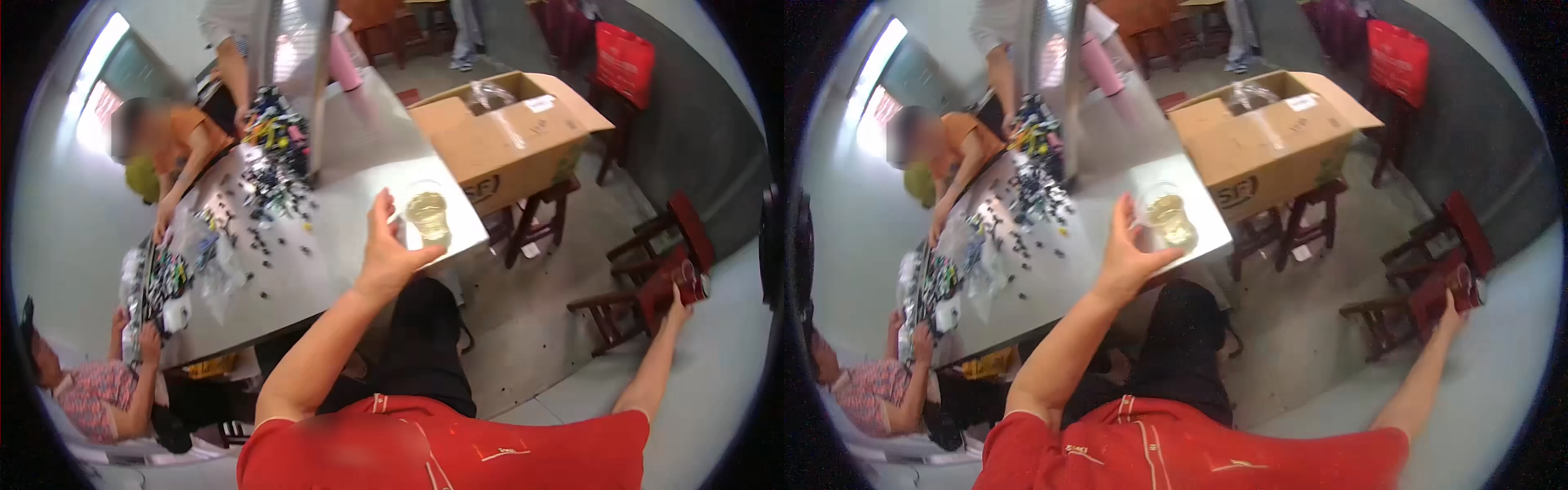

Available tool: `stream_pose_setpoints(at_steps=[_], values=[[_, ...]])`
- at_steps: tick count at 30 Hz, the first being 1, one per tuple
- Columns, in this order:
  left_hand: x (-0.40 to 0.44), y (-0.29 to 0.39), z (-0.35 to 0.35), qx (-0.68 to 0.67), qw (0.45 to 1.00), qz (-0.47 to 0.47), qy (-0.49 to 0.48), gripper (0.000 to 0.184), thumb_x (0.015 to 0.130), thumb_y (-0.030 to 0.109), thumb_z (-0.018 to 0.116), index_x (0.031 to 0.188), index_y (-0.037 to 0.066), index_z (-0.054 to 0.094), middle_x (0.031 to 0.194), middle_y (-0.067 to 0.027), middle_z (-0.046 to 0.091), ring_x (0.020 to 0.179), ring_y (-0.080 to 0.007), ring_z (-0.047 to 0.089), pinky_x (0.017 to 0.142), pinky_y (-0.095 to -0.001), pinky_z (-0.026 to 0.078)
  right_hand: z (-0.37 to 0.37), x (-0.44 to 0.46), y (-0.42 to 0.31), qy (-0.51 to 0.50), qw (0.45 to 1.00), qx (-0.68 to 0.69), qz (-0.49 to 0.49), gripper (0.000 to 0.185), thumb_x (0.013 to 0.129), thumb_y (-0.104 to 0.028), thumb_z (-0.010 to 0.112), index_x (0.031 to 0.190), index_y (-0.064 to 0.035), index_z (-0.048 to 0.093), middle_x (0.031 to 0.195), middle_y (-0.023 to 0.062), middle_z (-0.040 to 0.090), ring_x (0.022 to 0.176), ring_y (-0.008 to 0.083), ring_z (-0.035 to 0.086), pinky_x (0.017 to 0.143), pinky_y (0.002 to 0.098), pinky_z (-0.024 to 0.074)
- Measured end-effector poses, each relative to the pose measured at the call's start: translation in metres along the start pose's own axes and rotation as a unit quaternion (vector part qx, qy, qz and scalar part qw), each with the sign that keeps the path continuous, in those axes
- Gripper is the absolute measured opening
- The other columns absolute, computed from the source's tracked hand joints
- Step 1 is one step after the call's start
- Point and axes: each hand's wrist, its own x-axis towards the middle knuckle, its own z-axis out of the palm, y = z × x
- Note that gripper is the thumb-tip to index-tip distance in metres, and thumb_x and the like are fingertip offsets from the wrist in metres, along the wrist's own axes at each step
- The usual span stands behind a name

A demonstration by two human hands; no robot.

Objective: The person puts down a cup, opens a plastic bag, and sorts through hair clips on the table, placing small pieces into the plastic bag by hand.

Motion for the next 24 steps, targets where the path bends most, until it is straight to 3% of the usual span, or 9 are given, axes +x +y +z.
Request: stream_pose_setpoints(at_steps=[1,2,4,8,11,13,14,17,24], values=[[-0.004,0.007,0.005,0.058,0.998,0.028,0.019,0.117,0.069,0.027,0.093,0.157,0.002,0.020,0.153,-0.0218,0.035,0.144,-0.0350,0.036,0.118,-0.0445,0.033,0.001,-0.010,-0.004,0.020,0.991,0.127,0.047,0.068,0.070,-0.019,0.093,0.125,0.0082,0.063,0.123,0.0160,0.069,0.103,0.0267,0.067,0.091,0.0406,0.0565],[-0.014,0.014,0.006,0.109,0.992,0.057,0.028,0.113,0.070,0.028,0.091,0.155,0.000,0.023,0.151,-0.0228,0.036,0.142,-0.0358,0.037,0.117,-0.0454,0.033,-0.004,-0.021,-0.025,0.094,0.985,0.005,0.147,0.064,0.070,-0.025,0.094,0.116,0.0088,0.067,0.119,0.0179,0.070,0.094,0.0264,0.068,0.083,0.0402,0.0572],[-0.034,0.002,-0.053,0.200,0.974,0.082,0.065,0.112,0.070,0.028,0.091,0.154,-0.001,0.024,0.150,-0.0233,0.037,0.142,-0.0365,0.037,0.117,-0.0463,0.032,-0.005,-0.067,0.014,0.164,0.970,-0.111,0.144,0.070,0.067,-0.046,0.094,0.102,0.0092,0.068,0.108,0.0171,0.072,0.094,0.0270,0.066,0.086,0.0432,0.0556],[-0.094,-0.019,-0.124,0.450,0.864,0.066,0.217,0.108,0.072,0.041,0.087,0.150,-0.005,0.029,0.149,-0.0280,0.036,0.139,-0.0449,0.035,0.117,-0.0527,0.027,0.045,-0.161,0.000,0.083,0.995,-0.025,0.053,0.054,0.082,-0.037,0.086,0.106,0.0048,0.064,0.109,0.0162,0.068,0.091,0.0213,0.061,0.083,0.0366,0.0533],[-0.144,-0.039,-0.180,0.566,0.775,0.001,0.279,0.106,0.079,0.052,0.078,0.152,-0.006,0.027,0.153,-0.0312,0.033,0.142,-0.0479,0.031,0.119,-0.0568,0.021,0.100,-0.258,-0.110,-0.057,0.975,0.195,0.086,0.060,0.088,-0.038,0.079,0.126,0.0024,0.056,0.127,0.0130,0.061,0.108,0.0223,0.060,0.096,0.0363,0.0504],[-0.163,-0.069,-0.205,0.602,0.738,-0.184,0.244,0.106,0.085,0.061,0.068,0.154,-0.007,0.025,0.155,-0.0354,0.030,0.146,-0.0509,0.025,0.120,-0.0592,0.016,0.128,-0.301,-0.184,-0.213,0.930,0.296,-0.050,0.070,0.091,-0.033,0.073,0.142,0.0042,0.043,0.139,0.0137,0.053,0.127,0.0262,0.053,0.107,0.0380,0.0436],[-0.151,-0.053,-0.203,0.595,0.745,-0.254,0.164,0.108,0.086,0.065,0.064,0.156,-0.006,0.023,0.157,-0.0386,0.025,0.148,-0.0522,0.021,0.122,-0.0581,0.013,0.139,-0.324,-0.235,-0.288,0.904,0.279,-0.146,0.079,0.087,-0.035,0.076,0.146,0.0035,0.041,0.144,0.0149,0.051,0.133,0.0282,0.049,0.112,0.0400,0.0388],[-0.110,-0.035,-0.185,0.547,0.793,-0.247,0.101,0.114,0.082,0.067,0.068,0.157,-0.006,0.022,0.157,-0.0410,0.021,0.150,-0.0528,0.018,0.123,-0.0558,0.011,0.154,-0.374,-0.377,-0.466,0.793,0.127,-0.372,0.102,0.071,-0.035,0.087,0.152,0.0015,0.037,0.153,0.0182,0.045,0.143,0.0323,0.041,0.119,0.0451,0.0316],[0.012,-0.056,-0.182,0.478,0.826,-0.263,0.142,0.124,0.077,0.075,0.068,0.159,-0.004,0.017,0.158,-0.0419,0.017,0.150,-0.0525,0.018,0.124,-0.0541,0.014,0.232,-0.446,-0.424,-0.551,0.772,0.063,-0.309,0.115,0.057,-0.023,0.095,0.152,0.0015,0.035,0.147,0.0220,0.051,0.135,0.0362,0.050,0.114,0.0418,0.0397]])
